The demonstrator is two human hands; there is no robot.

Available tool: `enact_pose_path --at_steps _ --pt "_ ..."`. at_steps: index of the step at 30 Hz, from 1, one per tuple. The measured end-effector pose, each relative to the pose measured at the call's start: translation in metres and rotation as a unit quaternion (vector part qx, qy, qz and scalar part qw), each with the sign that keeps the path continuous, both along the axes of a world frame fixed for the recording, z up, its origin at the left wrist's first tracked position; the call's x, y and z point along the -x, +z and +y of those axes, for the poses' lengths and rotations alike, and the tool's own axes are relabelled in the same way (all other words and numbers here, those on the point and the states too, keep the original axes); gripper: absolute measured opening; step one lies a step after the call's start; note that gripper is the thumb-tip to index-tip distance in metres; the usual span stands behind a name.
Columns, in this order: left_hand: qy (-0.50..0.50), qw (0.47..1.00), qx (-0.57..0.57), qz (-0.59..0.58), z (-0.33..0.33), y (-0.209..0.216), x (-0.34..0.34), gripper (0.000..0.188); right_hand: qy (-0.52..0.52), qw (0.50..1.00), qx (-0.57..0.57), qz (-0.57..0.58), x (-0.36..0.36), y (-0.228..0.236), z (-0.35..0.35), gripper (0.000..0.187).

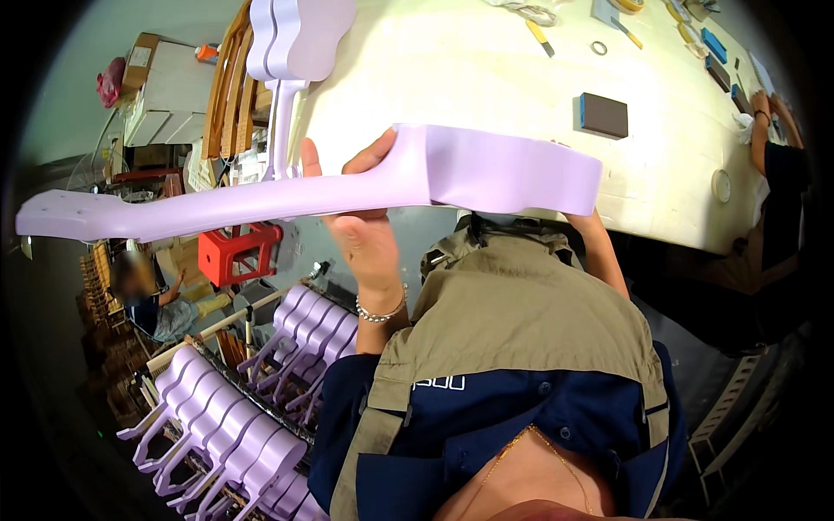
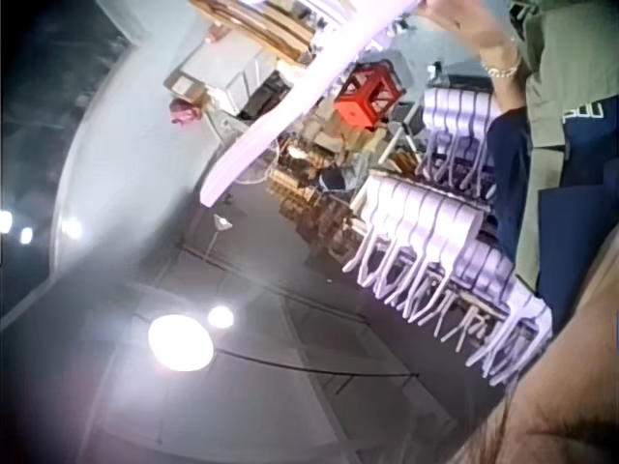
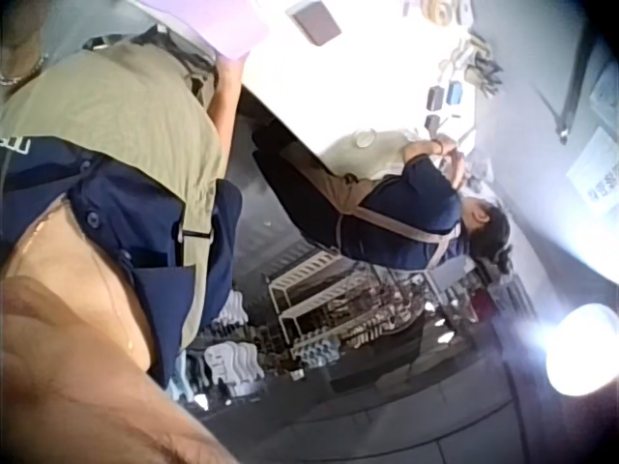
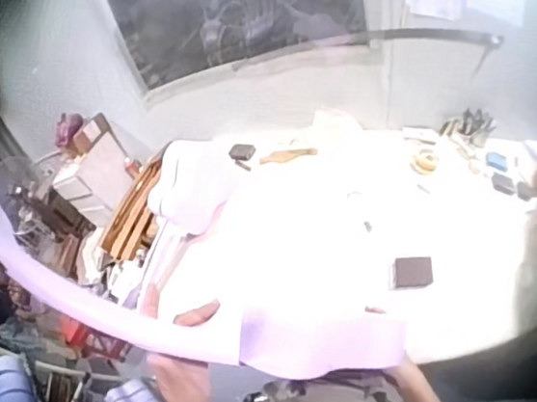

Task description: The person repeatedly picks up light purple plastic guitar-shaped parts from a nearby rack. They use a small utility knife to scrape edges and a sanding block to smooth the surfaces of the parts. After finishing each item, the person places it back on the rack and retrieves another one to repeat the process.

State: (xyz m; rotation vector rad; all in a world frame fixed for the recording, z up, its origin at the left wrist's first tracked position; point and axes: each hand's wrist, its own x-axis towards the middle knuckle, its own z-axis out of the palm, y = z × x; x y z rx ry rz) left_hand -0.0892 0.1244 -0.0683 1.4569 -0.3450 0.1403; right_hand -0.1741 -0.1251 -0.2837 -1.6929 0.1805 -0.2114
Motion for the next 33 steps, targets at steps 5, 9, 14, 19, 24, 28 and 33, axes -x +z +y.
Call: enact_pose_path --at_steps 5,9,14,19,24,28,33 --pt "0.135 0.988 0.055 0.053 0.016 -0.014 0.005 0.086 0.009 1.0 -0.01 0.015 -0.005 0.044 0.002 0.065" --pt "0.211 0.955 0.16 0.135 0.035 -0.03 0.007 0.073 0.02 0.999 0.031 0.018 -0.005 0.07 0.009 0.073" --pt "0.253 0.924 0.208 0.198 0.058 -0.049 0.013 0.07 0.047 0.998 0.031 0.02 -0.006 0.085 0.018 0.083" --pt "0.317 0.839 0.324 0.3 0.105 -0.112 0.016 0.056 0.107 0.969 0.221 -0.002 -0.014 0.134 0.037 0.091" --pt "0.16 0.921 0.192 0.298 0.117 -0.154 0.046 0.031 0.201 0.969 0.076 -0.124 -0.022 0.162 0.059 0.106" --pt "0.113 0.889 0.258 0.36 0.108 -0.166 0.053 0.03 0.269 0.957 0.012 -0.11 -0.026 0.159 0.069 0.114" --pt "0.126 0.857 0.294 0.405 0.11 -0.17 0.062 0.029 0.28 0.949 0.004 -0.144 -0.028 0.168 0.078 0.085"
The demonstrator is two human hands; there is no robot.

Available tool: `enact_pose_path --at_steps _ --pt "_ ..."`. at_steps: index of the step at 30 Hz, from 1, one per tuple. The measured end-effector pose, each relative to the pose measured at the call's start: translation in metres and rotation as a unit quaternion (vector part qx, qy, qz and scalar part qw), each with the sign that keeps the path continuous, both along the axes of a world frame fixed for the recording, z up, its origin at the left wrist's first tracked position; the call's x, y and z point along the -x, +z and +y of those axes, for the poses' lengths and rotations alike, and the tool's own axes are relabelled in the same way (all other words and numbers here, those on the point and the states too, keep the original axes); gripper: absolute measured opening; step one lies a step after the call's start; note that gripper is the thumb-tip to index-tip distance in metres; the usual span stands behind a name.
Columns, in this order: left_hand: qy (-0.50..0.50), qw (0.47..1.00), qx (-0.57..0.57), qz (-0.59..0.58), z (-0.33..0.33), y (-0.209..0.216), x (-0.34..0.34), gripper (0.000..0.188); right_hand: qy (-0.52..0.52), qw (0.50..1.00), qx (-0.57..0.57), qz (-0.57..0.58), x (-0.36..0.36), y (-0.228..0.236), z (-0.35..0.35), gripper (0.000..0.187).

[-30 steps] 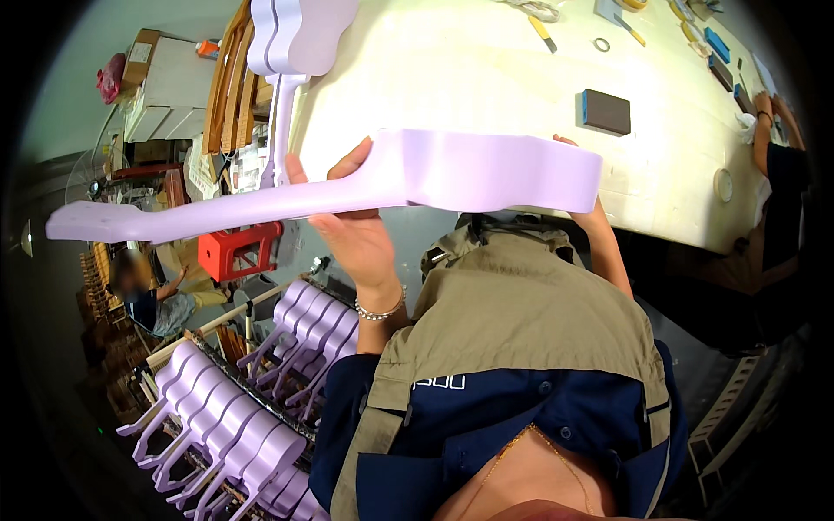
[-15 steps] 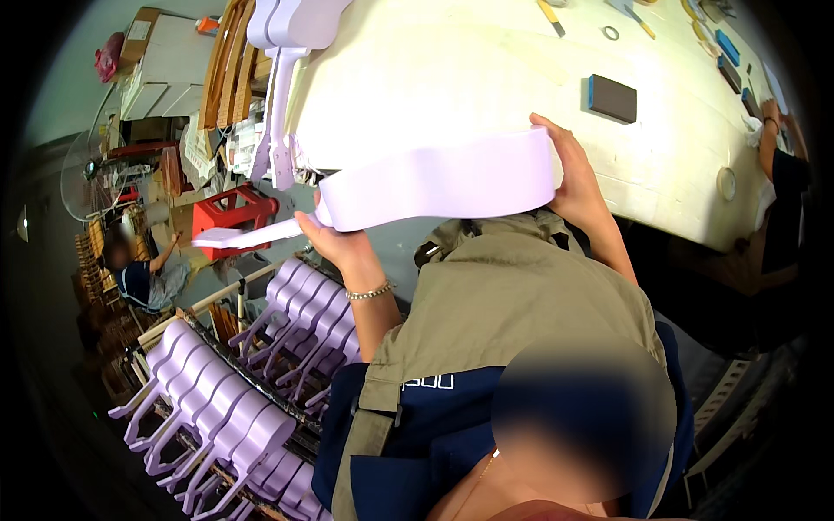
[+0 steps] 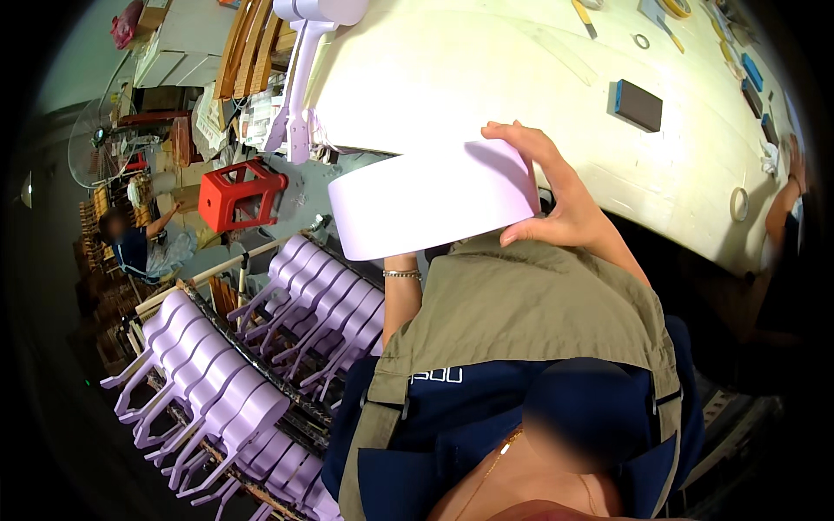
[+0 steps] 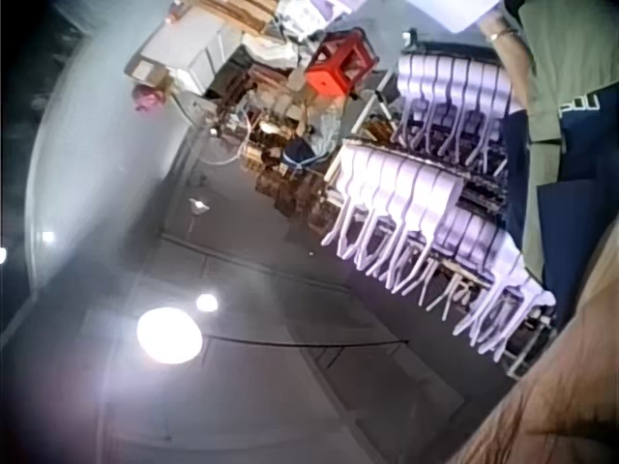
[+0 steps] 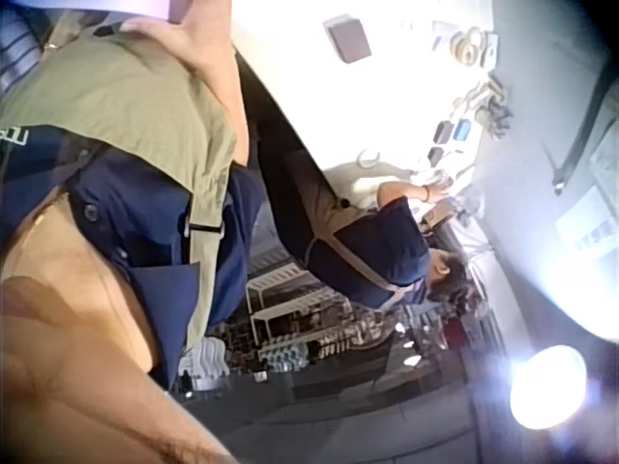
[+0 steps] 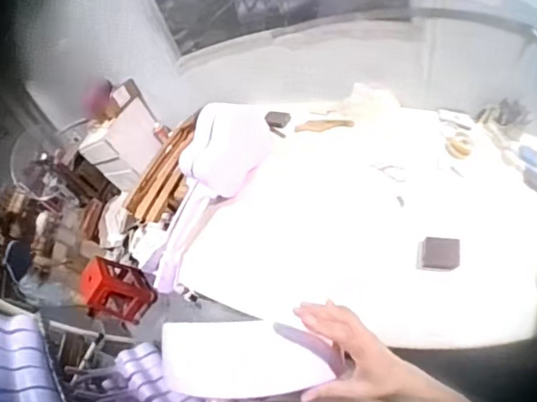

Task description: The person repeatedly picks up light purple plastic guitar-shaped parts from a nearby rack. They use a small utility knife to scrape edges and a sanding block to smooth the surfaces of the parts. After finishing each item, the person places it back on the rack and retrieves another one to repeat the process.

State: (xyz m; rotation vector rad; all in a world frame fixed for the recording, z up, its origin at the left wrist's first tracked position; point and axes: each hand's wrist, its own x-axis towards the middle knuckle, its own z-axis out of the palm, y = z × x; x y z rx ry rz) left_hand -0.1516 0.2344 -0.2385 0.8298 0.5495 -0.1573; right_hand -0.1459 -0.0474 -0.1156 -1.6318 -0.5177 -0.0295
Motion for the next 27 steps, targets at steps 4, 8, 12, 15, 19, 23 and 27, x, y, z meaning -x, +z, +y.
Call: enact_pose_path --at_steps 4,8,12,15,19,23,27 --pt "0.03 0.998 0.032 0.038 0.008 -0.003 -0.001 0.028 -0.13 0.974 0.167 -0.085 -0.003 -0.011 -0.006 0.043" --pt "0.088 0.993 0.079 0.027 0.028 0.006 -0.007 0.028 -0.132 0.99 0.034 0.031 -0.009 -0.046 -0.033 0.076" --pt "0.149 0.982 0.107 -0.039 0.041 0.02 -0.027 0.031 -0.075 0.95 -0.251 0.173 0.005 -0.091 -0.029 0.099" --pt "0.199 0.973 -0.008 -0.121 0.003 0.059 -0.034 0.045 -0.156 0.967 -0.14 0.145 0.005 -0.115 -0.03 0.113" --pt "0.172 0.957 -0.082 -0.217 -0.017 0.073 -0.044 0.05 -0.19 0.966 -0.08 0.155 0.008 -0.141 -0.036 0.114" --pt "0.139 0.947 -0.179 -0.229 -0.028 0.078 -0.052 0.053 -0.198 0.965 -0.105 0.136 0.018 -0.143 -0.046 0.111" --pt "0.121 0.947 -0.191 -0.229 -0.055 0.108 -0.056 0.053 -0.225 0.965 -0.055 0.12 0.02 -0.12 -0.054 0.106"
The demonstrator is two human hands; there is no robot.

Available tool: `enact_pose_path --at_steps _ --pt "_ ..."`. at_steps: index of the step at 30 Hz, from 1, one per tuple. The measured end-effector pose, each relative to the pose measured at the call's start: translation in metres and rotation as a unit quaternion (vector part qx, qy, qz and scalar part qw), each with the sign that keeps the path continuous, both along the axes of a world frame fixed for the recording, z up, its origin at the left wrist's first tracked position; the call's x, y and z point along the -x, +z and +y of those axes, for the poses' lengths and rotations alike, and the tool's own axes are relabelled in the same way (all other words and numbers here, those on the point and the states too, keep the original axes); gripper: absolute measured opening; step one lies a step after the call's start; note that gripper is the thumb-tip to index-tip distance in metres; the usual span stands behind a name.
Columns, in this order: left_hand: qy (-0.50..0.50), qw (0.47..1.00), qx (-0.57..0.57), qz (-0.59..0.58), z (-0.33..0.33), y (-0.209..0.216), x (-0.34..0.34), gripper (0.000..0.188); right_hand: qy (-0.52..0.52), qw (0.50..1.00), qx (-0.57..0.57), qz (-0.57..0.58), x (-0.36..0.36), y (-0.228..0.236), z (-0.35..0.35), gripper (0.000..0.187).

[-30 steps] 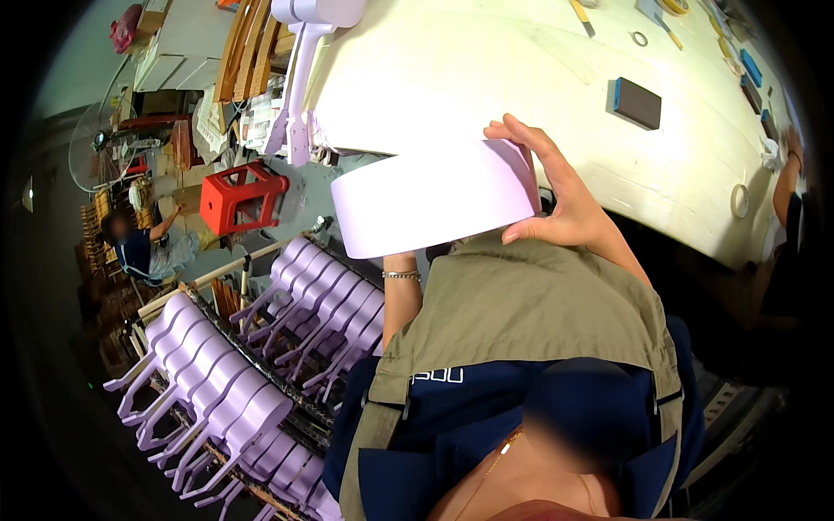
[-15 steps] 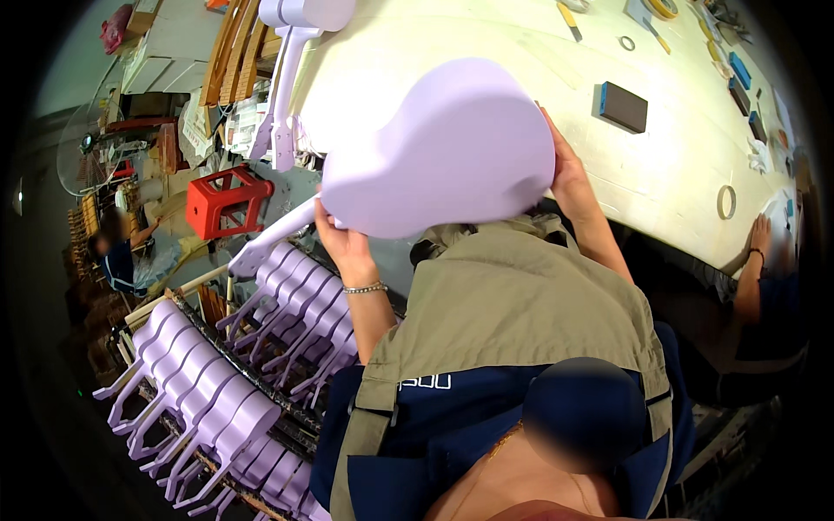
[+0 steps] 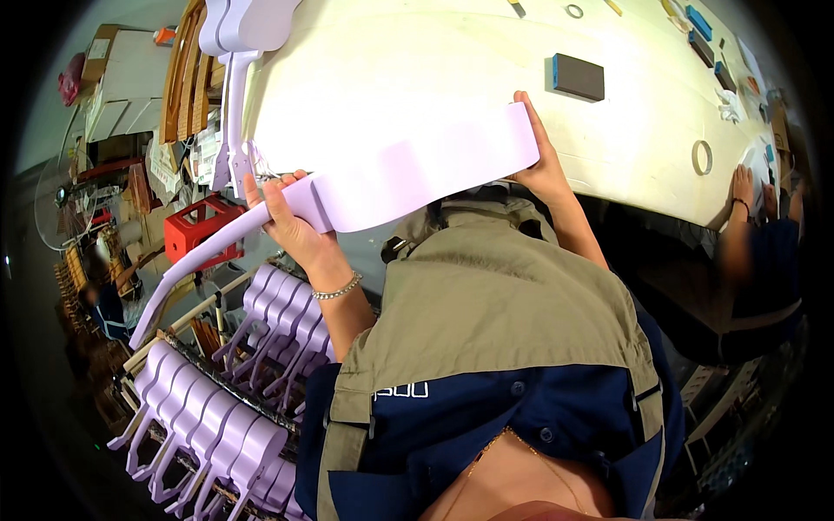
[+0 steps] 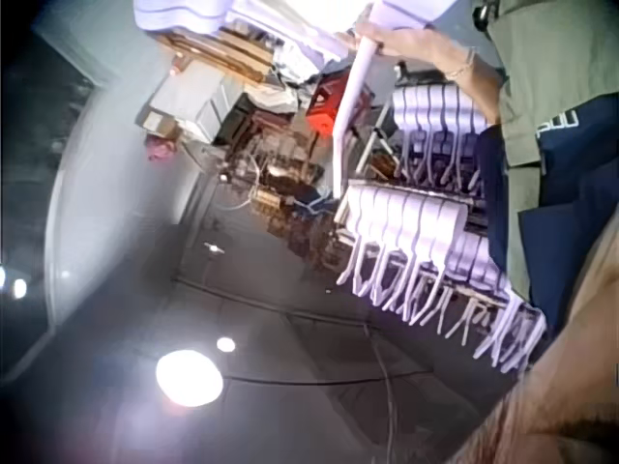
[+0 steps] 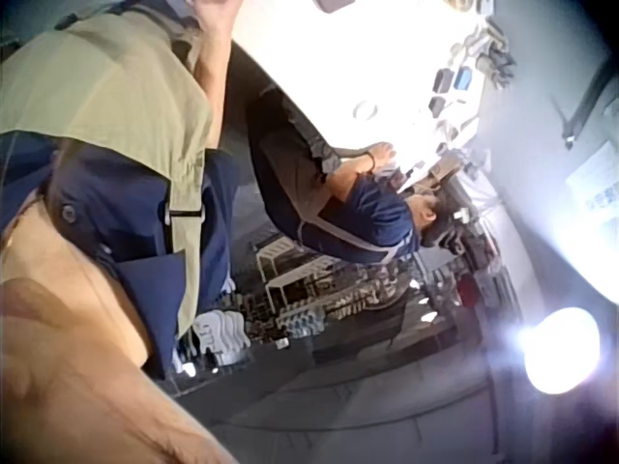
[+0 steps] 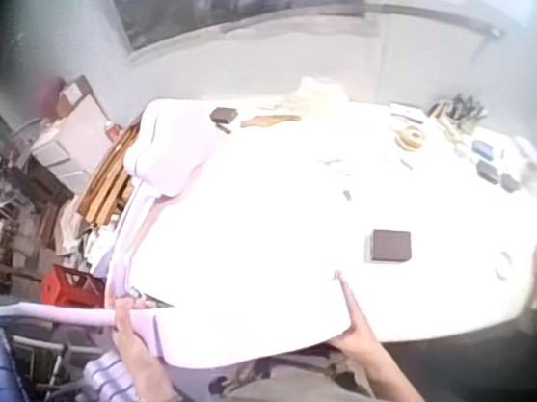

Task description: The person repeatedly picks up light purple plastic guitar-shaped parts from a nearby rack. They use a small utility knife to scrape edges and a sanding block to smooth the surfaces of the parts. After finishing each item, the person places it back on the rack and retrieves another one to repeat the process.

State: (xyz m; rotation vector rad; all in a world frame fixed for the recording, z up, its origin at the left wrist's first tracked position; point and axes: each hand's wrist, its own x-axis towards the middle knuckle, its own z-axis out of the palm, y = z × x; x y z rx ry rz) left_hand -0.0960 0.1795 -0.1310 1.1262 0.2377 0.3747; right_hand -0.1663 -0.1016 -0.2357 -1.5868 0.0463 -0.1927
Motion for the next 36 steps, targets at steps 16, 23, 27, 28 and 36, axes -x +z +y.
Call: enact_pose_path --at_steps 16,23,27,28,36 --pt "-0.309 0.915 -0.171 -0.193 -0.081 0.035 -0.015 0.057 -0.074 0.899 0.432 0.018 -0.001 0.074 0.0 0.107" --pt "-0.387 0.897 -0.111 -0.182 -0.101 0.04 -0.02 0.05 -0.027 0.979 0.198 -0.022 -0.005 0.083 0.0 0.121" --pt "-0.415 0.878 -0.181 -0.157 -0.09 0.044 -0.038 0.046 -0.073 0.909 0.411 0.011 -0.002 0.065 -0.009 0.111" --pt "-0.426 0.878 -0.159 -0.152 -0.087 0.045 -0.044 0.047 -0.089 0.86 0.502 0.03 0.0 0.056 -0.013 0.109" --pt "-0.232 0.971 -0.051 0.014 -0.029 0.013 -0.079 0.06 -0.132 0.979 0.118 0.102 0.026 -0.009 -0.035 0.083"
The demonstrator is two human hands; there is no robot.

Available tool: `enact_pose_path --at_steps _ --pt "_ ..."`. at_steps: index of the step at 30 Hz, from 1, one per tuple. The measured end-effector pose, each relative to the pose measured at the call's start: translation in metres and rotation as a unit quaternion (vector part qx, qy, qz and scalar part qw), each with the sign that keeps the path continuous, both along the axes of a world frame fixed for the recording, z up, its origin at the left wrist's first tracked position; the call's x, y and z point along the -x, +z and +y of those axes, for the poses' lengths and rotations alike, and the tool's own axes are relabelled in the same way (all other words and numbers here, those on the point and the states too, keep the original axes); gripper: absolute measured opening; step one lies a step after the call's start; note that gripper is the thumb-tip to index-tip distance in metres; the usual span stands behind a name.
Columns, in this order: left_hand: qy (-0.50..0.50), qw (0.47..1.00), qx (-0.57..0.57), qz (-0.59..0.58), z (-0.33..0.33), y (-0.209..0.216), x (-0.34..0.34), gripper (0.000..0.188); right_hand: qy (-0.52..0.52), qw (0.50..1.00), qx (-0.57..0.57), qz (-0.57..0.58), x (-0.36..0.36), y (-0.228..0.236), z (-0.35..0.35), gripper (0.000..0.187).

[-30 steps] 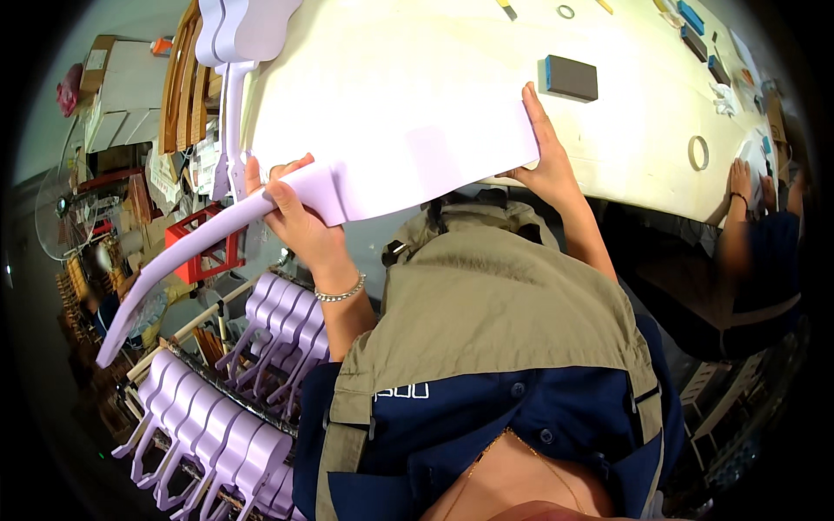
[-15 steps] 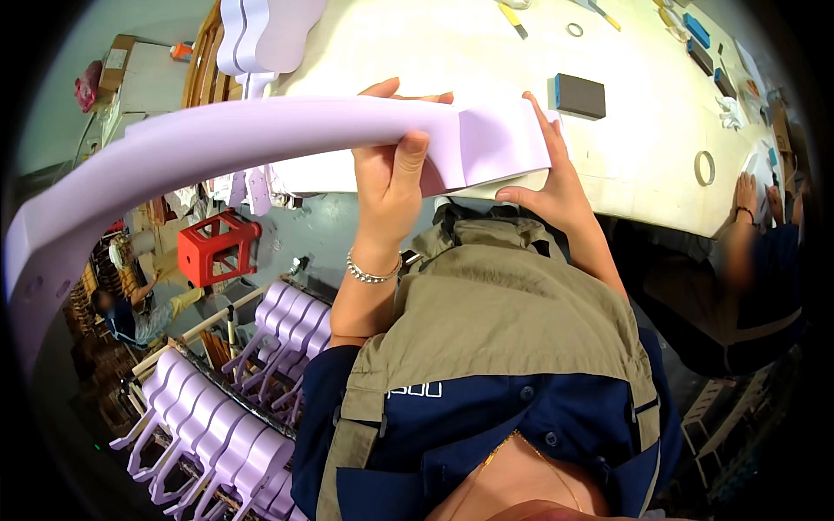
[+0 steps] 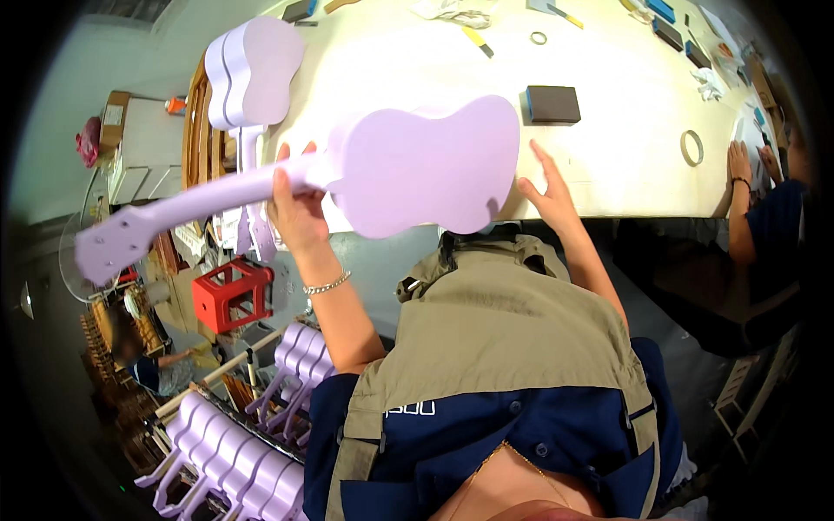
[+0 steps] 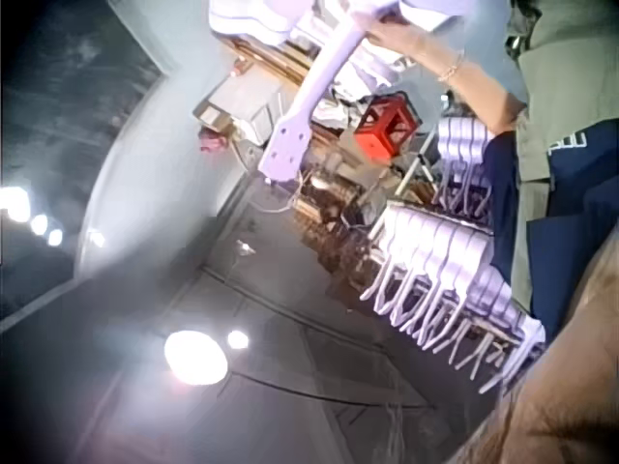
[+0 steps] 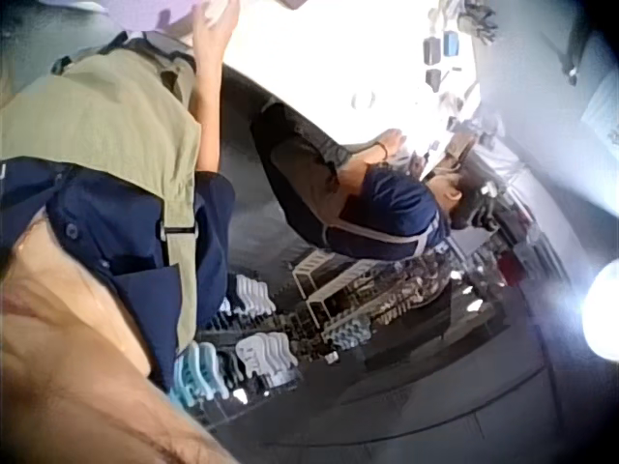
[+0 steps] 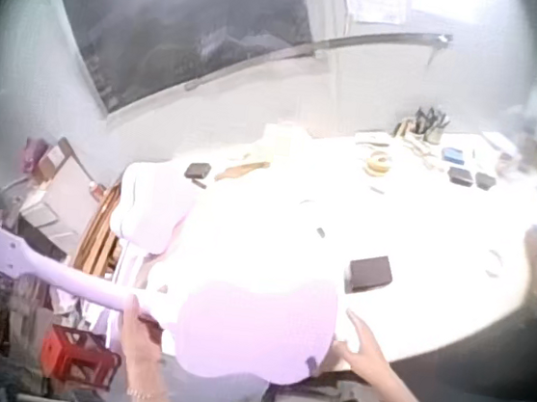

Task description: The person repeatedly picks up light purple plastic guitar-shaped parts from a nearby rack. They use a small utility knife to scrape edges and a sanding block to smooth the surfaces of the parts. After finishing each item, the person places it back on the rack and retrieves another one to repeat the process.

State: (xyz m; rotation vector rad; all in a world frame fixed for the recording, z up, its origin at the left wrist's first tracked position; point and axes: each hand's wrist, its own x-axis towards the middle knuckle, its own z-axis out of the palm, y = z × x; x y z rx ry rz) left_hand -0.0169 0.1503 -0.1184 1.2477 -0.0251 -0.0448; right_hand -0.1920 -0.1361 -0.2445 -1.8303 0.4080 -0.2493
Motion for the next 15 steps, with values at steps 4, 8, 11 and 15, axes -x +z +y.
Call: enact_pose_path --at_steps 4,8,11,15 --pt "0.068 0.992 0.034 0.097 0.022 -0.03 0.008 0.06 0.035 0.958 -0.286 0.001 0.004 0.014 0.027 0.093" --pt "0.093 0.986 0.047 0.133 0.039 -0.054 0.013 0.061 0.027 0.947 -0.32 -0.014 0.005 0.025 0.039 0.097" --pt "0.091 0.984 0.051 0.146 0.047 -0.065 0.014 0.061 0.026 0.944 -0.327 -0.006 0.006 0.021 0.039 0.092" --pt "0.105 0.98 0.025 0.17 0.05 -0.064 0.018 0.06 0.017 0.951 -0.307 0.021 0.001 0.038 0.036 0.091"
